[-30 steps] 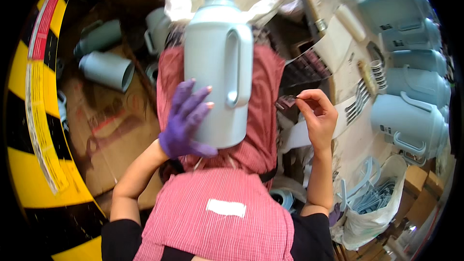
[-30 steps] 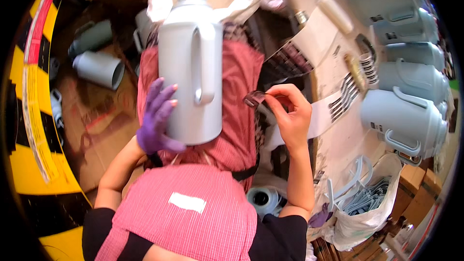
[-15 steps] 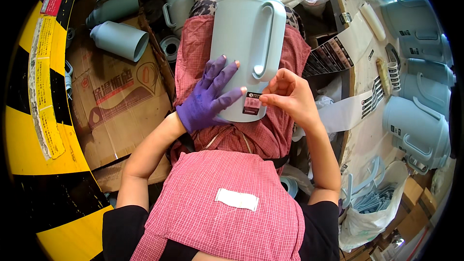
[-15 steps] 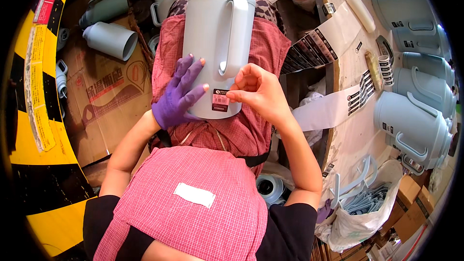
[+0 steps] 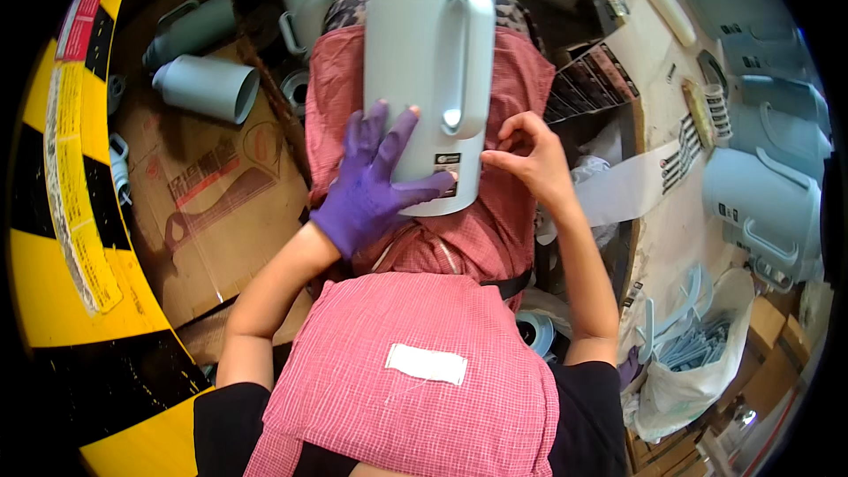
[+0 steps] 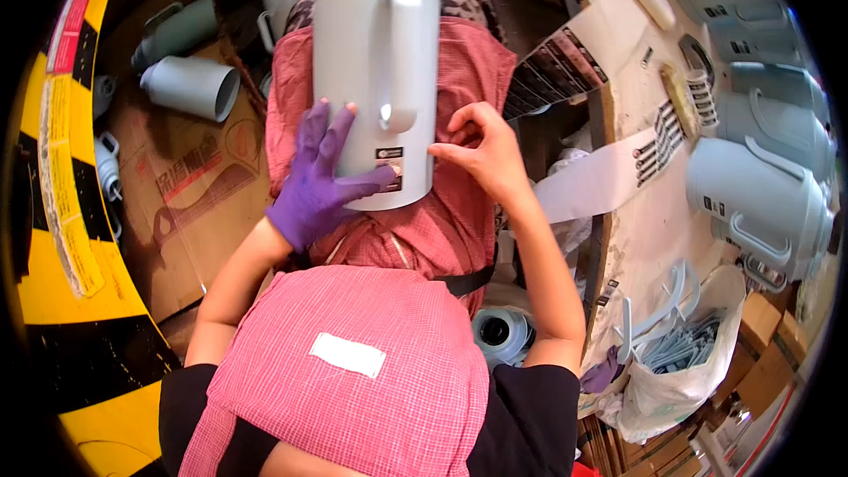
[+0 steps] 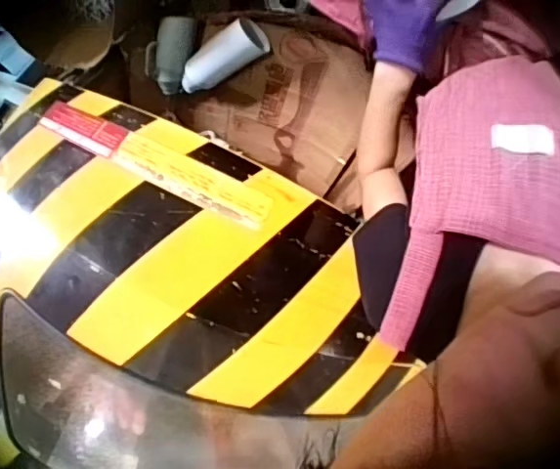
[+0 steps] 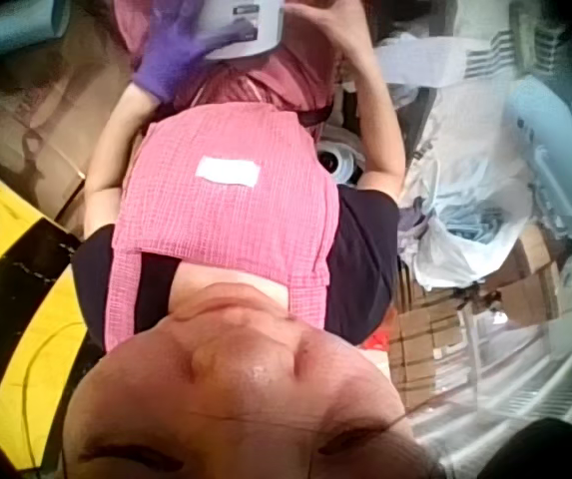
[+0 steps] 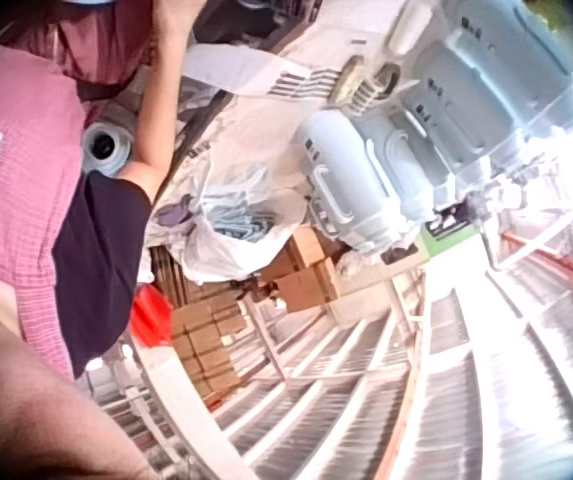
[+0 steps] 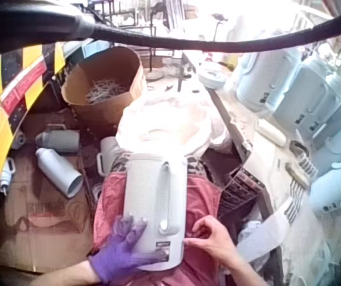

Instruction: The person assembles thermal flasks by placing a sealing ring inside the neck, applying a label to the body, and screwing on a base cap.

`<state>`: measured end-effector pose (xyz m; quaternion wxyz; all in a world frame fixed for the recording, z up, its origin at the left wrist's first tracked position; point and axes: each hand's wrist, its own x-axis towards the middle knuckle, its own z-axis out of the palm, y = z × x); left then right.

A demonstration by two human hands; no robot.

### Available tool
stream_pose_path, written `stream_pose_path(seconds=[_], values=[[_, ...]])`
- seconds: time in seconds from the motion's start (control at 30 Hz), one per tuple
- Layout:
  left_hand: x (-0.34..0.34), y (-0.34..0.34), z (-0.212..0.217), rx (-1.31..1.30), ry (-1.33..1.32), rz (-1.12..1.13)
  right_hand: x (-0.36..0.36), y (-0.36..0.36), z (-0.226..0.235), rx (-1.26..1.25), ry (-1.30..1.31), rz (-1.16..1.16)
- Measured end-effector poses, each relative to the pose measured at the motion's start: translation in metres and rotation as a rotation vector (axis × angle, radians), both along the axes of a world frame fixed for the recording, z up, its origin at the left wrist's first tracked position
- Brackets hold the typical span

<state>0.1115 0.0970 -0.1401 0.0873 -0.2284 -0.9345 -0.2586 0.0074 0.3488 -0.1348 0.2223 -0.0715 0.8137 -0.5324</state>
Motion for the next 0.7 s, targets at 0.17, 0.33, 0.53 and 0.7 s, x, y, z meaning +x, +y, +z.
stream_pose_path(seconds=[0.17,0.33,0.53,0.7], values=[[0.008,0.012,0.008,-0.229,0.244,-0.049,0.021,0.024,0.005,-0.083,0.221,0.010],[-0.069,-0.041,0.027,0.130,0.407,-0.209,0.007,0.150,0.054,0.287,0.768,-0.383],[-0.271,-0.098,-0.022,0.678,-0.349,0.160,-0.041,0.263,0.011,0.600,0.672,-0.484],[-0.274,-0.119,0.001,0.751,-0.473,-0.069,-0.037,0.261,-0.004,0.559,0.748,-0.542]])
